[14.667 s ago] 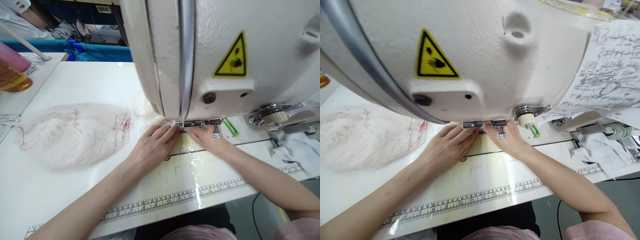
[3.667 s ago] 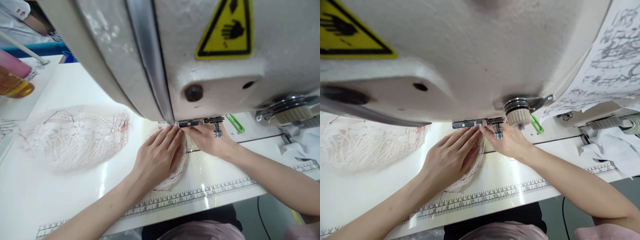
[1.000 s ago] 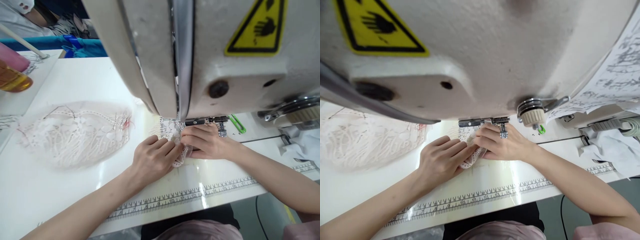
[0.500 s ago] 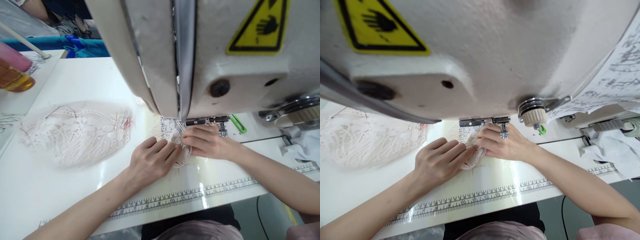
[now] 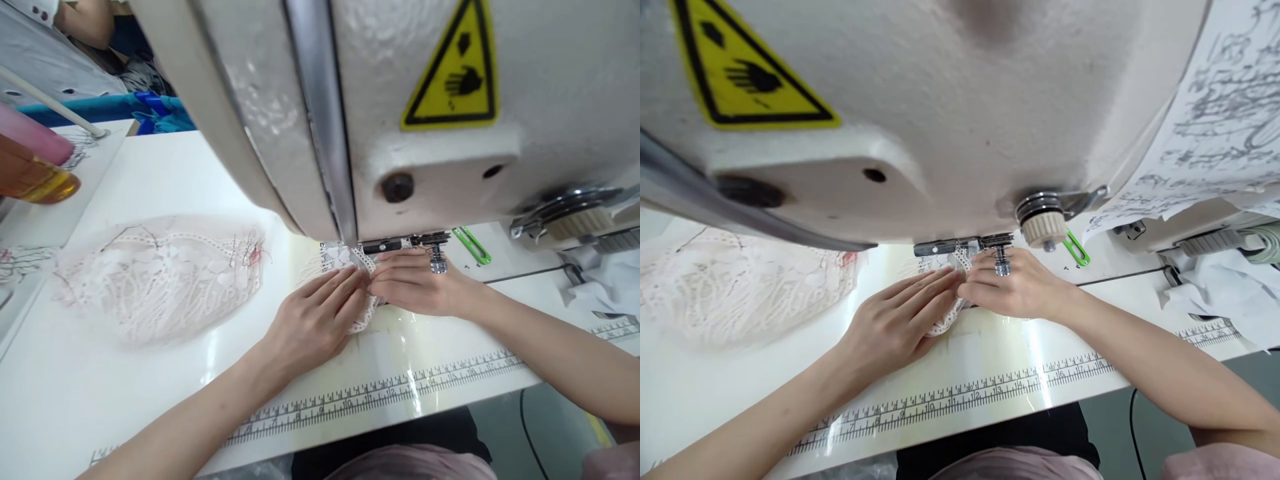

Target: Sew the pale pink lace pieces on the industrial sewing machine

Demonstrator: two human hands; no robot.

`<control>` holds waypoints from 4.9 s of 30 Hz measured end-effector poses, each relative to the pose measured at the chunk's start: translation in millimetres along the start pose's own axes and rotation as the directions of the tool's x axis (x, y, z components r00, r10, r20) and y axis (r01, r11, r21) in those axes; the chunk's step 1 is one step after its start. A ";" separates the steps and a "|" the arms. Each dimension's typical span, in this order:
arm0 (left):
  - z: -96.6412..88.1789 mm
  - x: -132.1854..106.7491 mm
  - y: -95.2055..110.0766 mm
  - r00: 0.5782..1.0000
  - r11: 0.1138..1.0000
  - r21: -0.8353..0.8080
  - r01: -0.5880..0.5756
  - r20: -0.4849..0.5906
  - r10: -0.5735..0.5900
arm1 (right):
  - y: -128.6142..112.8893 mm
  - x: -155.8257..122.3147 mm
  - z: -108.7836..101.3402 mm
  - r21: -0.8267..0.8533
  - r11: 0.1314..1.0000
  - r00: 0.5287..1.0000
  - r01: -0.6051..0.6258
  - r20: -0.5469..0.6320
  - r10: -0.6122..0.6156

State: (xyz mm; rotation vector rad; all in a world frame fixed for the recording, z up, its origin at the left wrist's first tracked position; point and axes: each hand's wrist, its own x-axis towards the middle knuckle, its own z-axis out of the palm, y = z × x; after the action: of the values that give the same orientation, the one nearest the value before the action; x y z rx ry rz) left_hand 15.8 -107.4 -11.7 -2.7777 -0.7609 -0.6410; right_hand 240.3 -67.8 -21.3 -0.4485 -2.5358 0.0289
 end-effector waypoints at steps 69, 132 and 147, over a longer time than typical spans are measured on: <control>3.3 -1.7 -0.3 0.994 0.996 0.076 0.037 0.102 -0.045 | -1.5 -4.2 -1.1 -0.325 0.929 0.980 -0.176 0.035 0.197; 3.8 2.2 -16.2 0.983 0.985 0.094 0.145 0.098 -0.154 | -2.9 -7.1 29.6 -0.208 0.975 0.997 -0.080 -0.028 0.076; 5.7 -2.3 -16.7 0.982 0.989 0.095 0.111 0.145 -0.124 | -12.0 1.5 6.1 -0.388 0.908 0.988 -0.156 -0.080 0.135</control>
State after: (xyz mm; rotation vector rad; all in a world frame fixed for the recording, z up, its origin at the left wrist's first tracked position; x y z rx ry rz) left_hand 7.3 -92.6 -16.7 -2.7413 -0.9661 -0.4096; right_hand 232.2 -78.2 -24.3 -0.7850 -2.4498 -0.4403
